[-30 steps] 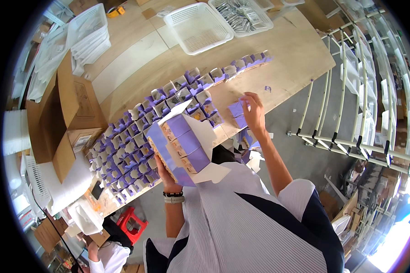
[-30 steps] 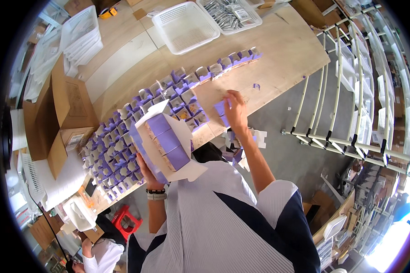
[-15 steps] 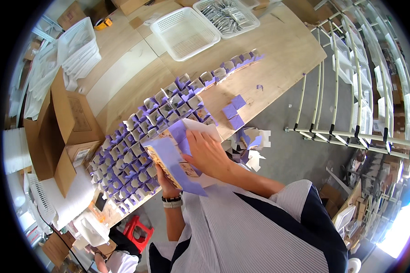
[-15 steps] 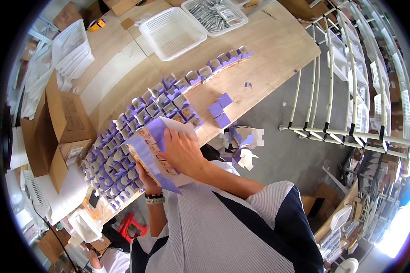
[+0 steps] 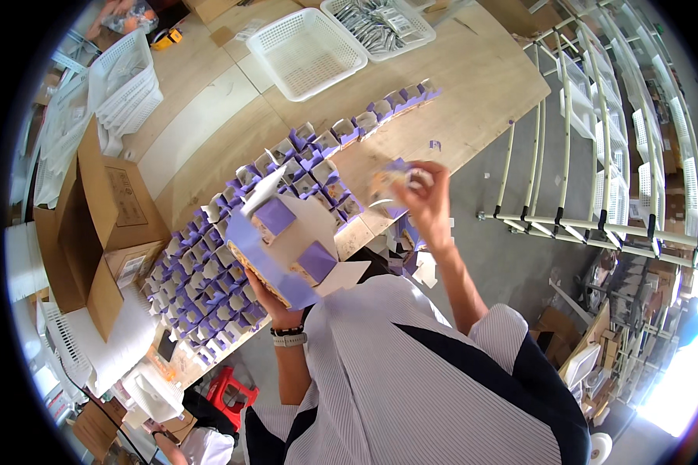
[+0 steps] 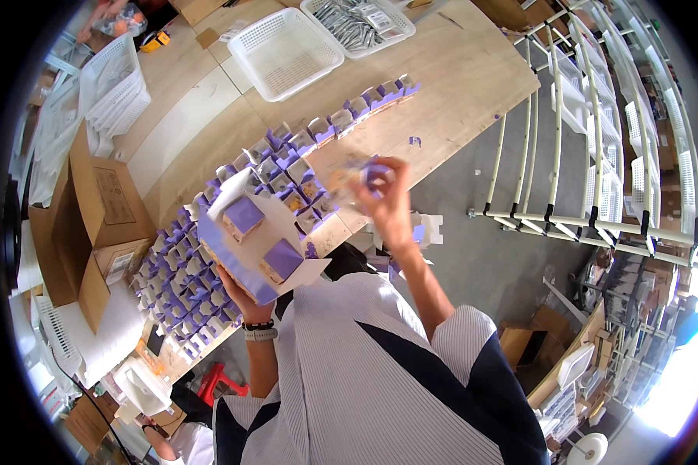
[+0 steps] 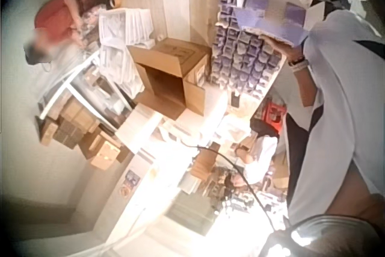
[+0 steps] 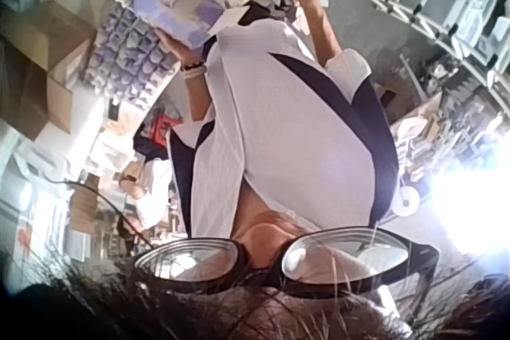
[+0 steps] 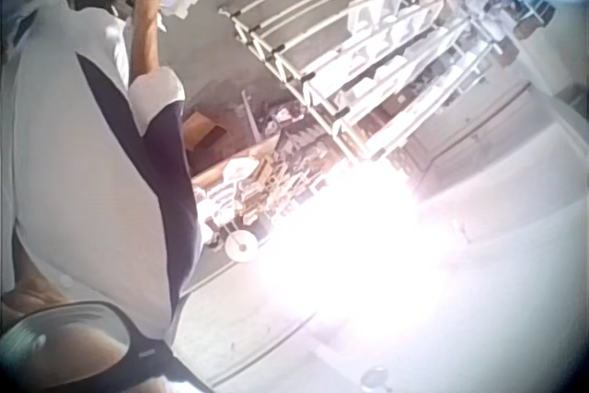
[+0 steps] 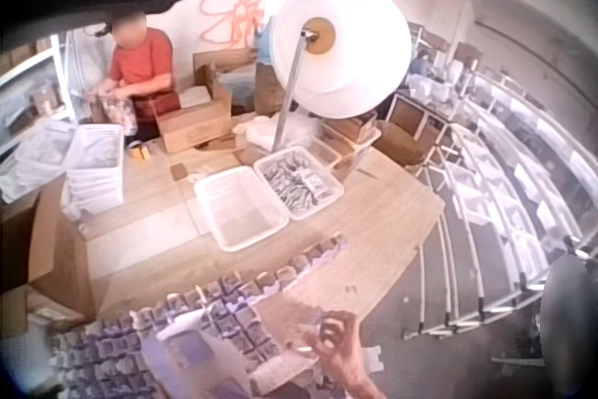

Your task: The person folds several small purple cardboard boxes one at a time and then places them into a larger white box.

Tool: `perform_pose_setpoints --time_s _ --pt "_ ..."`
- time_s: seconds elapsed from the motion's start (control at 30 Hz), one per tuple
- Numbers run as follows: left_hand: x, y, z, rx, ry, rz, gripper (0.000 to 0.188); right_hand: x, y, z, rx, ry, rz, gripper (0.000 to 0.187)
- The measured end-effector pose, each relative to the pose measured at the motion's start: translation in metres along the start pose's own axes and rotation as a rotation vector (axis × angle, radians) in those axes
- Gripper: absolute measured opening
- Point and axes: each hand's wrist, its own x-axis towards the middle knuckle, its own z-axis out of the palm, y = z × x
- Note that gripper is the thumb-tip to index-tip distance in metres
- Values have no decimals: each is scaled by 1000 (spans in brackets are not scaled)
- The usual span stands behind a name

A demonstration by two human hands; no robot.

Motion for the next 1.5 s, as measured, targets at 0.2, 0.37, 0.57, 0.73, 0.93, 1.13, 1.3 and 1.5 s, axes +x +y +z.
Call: perform_pose_setpoints --time_s 0.2,0.37,0.57,0.73,0.93,1.13,1.3,1.5 --pt "11 3 -17 -59 -33 -27 66 59 147 -91 -1046 378 4 49" --pt "11 0 -14 -49 -7 -48 65 69 230 -119 -981 230 -90 31" --pt "7 2 -31 5 -19 11 62 65 167 -61 -832 198 -344 11" --pt "4 -1 -24 139 -44 -43 63 -16 2 36 -573 -421 -539 33" --pt "3 -10 -9 163 -161 -127 61 -27 12 82 -941 -594 -855 42" --pt "8 -15 -29 143 -261 -161 59 -17 18 70 -842 -687 -664 55" --pt "3 -9 -18 70 -125 -144 61 4 -15 18 -445 -459 -329 66" --pt "6 -1 -14 36 -52 -97 61 115 112 -84 -765 347 -81 60"
